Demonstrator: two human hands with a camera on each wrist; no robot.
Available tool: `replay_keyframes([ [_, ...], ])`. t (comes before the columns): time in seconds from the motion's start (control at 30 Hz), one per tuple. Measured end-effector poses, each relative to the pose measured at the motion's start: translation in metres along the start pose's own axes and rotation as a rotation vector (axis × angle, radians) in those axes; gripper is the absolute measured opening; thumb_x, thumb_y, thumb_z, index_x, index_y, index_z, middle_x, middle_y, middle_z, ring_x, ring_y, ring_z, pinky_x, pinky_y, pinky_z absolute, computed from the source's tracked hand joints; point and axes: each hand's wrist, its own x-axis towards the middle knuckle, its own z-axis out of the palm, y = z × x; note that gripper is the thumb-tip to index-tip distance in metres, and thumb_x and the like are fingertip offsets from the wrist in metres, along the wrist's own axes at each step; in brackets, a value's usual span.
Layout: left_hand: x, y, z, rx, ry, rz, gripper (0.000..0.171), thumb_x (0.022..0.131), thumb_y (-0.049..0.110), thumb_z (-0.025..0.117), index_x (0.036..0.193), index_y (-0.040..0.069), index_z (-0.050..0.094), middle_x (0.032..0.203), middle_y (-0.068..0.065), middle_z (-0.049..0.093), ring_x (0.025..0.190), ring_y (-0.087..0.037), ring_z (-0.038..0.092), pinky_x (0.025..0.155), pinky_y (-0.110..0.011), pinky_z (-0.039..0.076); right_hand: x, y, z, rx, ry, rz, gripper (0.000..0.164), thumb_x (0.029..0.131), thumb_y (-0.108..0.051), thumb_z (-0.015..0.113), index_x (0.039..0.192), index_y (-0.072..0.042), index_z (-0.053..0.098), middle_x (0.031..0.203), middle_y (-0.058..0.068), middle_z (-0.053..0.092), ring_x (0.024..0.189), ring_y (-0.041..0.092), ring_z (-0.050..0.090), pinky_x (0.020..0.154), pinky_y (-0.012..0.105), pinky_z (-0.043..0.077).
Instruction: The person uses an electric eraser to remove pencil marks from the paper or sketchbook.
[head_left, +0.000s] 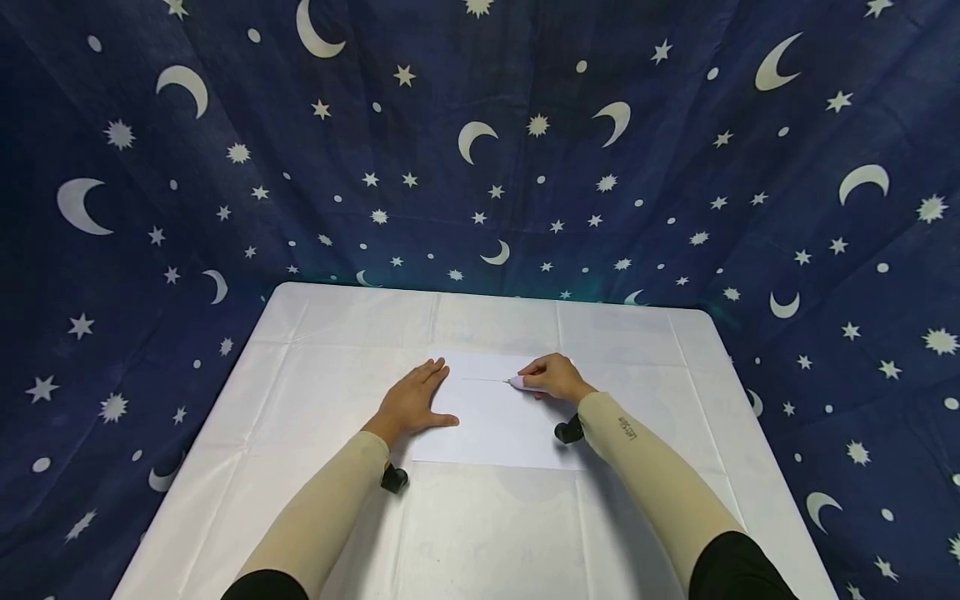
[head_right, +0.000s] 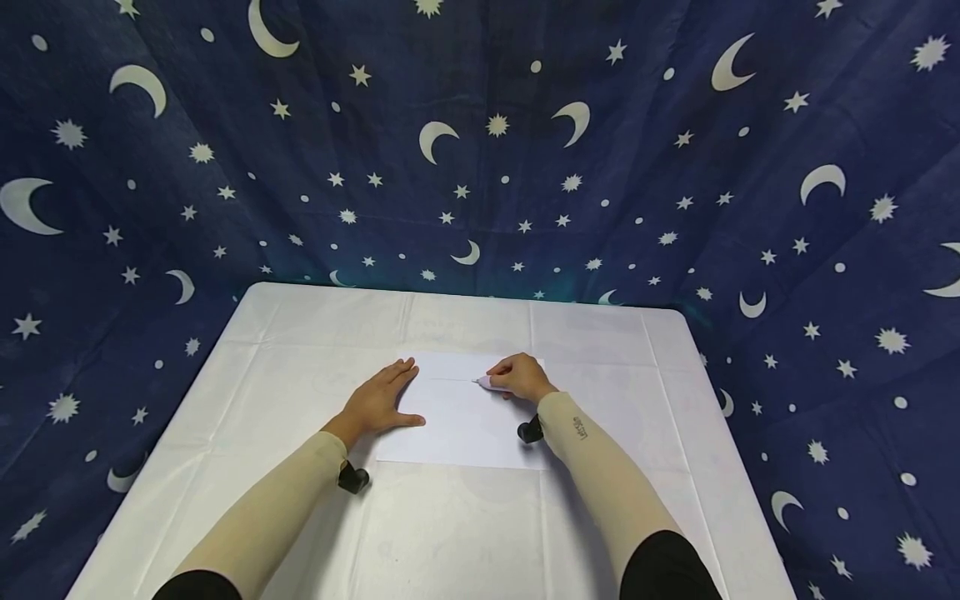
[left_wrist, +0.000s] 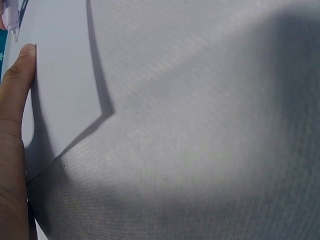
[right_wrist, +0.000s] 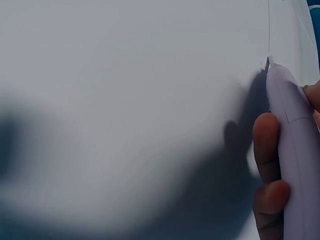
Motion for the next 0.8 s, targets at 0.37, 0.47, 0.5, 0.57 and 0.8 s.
replay_keyframes([
  [0.37,0.0000,0.0022,-0.0026,0.007,-0.022,-0.015,0.106,0.062,0.078,0.052,0.144,0.016,0.024,0.149,0.003,0.015,0.135,-0.016,0.010,0.108,-0.035,0.015,0.0035,-0.0021,0.0042,-0.022,0.002,-0.014,0.015,0.077,-0.018,0.069,0.090,-0.013,0.073,0.077,0.000,0.065,0.055,0.019,0.061,0.057,0.026,0.047],
  [0.47,0.0005,0.0019,-0.0016,0.014,-0.023,-0.017,0.106,0.062,0.079,0.051,0.144,0.017,0.023,0.149,0.003,0.014,0.135,-0.015,0.009,0.108,-0.035,0.015,0.0032,-0.0008,0.0030,-0.024,0.006,-0.011,0.014,0.077,-0.018,0.069,0.090,-0.013,0.073,0.077,0.000,0.065,0.055,0.018,0.061,0.057,0.026,0.047],
  [0.5,0.0006,0.0016,-0.0012,0.013,-0.020,-0.015,0.106,0.062,0.079,0.051,0.144,0.017,0.024,0.149,0.003,0.014,0.135,-0.015,0.010,0.107,-0.035,0.015,0.0030,-0.0001,0.0023,-0.024,0.010,-0.007,0.014,0.077,-0.018,0.069,0.089,-0.014,0.073,0.077,0.000,0.065,0.055,0.018,0.061,0.057,0.026,0.047],
  [0.57,0.0008,0.0008,-0.0001,0.013,-0.014,-0.014,0.106,0.061,0.079,0.051,0.144,0.017,0.024,0.149,0.003,0.015,0.135,-0.015,0.010,0.107,-0.035,0.016,0.0023,0.0012,0.0010,-0.030,0.016,0.000,0.014,0.077,-0.019,0.069,0.089,-0.014,0.073,0.076,0.000,0.065,0.055,0.018,0.061,0.057,0.025,0.046],
  [0.8,0.0007,-0.0008,0.0017,0.007,-0.004,-0.011,0.107,0.061,0.080,0.050,0.143,0.017,0.025,0.149,0.004,0.015,0.135,-0.016,0.010,0.107,-0.036,0.016,-0.0022,0.0052,-0.0043,-0.037,0.015,0.013,0.016,0.078,-0.019,0.069,0.091,-0.013,0.073,0.079,0.001,0.065,0.056,0.019,0.061,0.056,0.026,0.046],
])
